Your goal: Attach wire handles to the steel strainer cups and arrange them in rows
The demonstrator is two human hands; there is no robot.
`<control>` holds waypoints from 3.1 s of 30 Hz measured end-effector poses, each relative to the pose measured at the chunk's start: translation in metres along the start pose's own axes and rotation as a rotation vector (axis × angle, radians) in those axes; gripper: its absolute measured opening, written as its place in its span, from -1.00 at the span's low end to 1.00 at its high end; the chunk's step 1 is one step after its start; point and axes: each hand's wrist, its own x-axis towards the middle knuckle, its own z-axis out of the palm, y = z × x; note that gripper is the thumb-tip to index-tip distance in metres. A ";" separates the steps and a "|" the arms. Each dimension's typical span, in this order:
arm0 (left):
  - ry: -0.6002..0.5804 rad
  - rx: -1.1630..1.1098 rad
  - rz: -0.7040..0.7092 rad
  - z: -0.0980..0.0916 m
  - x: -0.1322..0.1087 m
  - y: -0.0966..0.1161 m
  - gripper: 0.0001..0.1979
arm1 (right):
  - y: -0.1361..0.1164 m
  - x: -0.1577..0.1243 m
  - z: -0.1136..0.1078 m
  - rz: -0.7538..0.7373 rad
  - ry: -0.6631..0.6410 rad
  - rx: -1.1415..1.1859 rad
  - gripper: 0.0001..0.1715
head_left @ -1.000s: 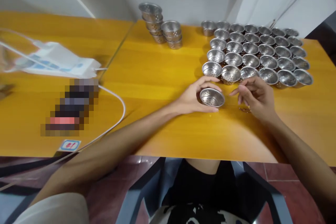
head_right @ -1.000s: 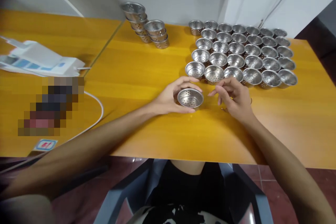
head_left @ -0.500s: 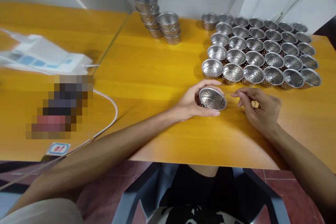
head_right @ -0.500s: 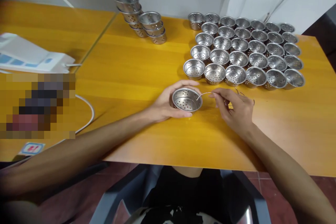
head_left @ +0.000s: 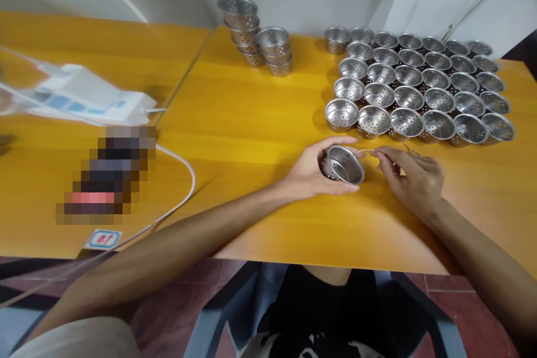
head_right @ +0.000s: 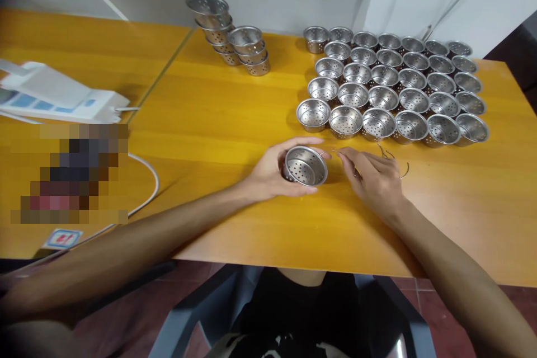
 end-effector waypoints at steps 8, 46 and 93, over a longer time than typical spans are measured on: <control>0.119 0.247 0.197 0.012 -0.006 0.000 -0.18 | 0.000 0.002 -0.005 -0.268 0.033 -0.126 -0.76; -0.005 0.625 0.272 0.008 -0.003 0.003 -0.39 | -0.007 0.004 0.003 0.101 -0.034 0.353 -0.81; -0.116 0.221 0.210 -0.002 0.002 -0.002 -0.34 | -0.017 0.003 0.019 -0.252 0.127 0.339 -0.25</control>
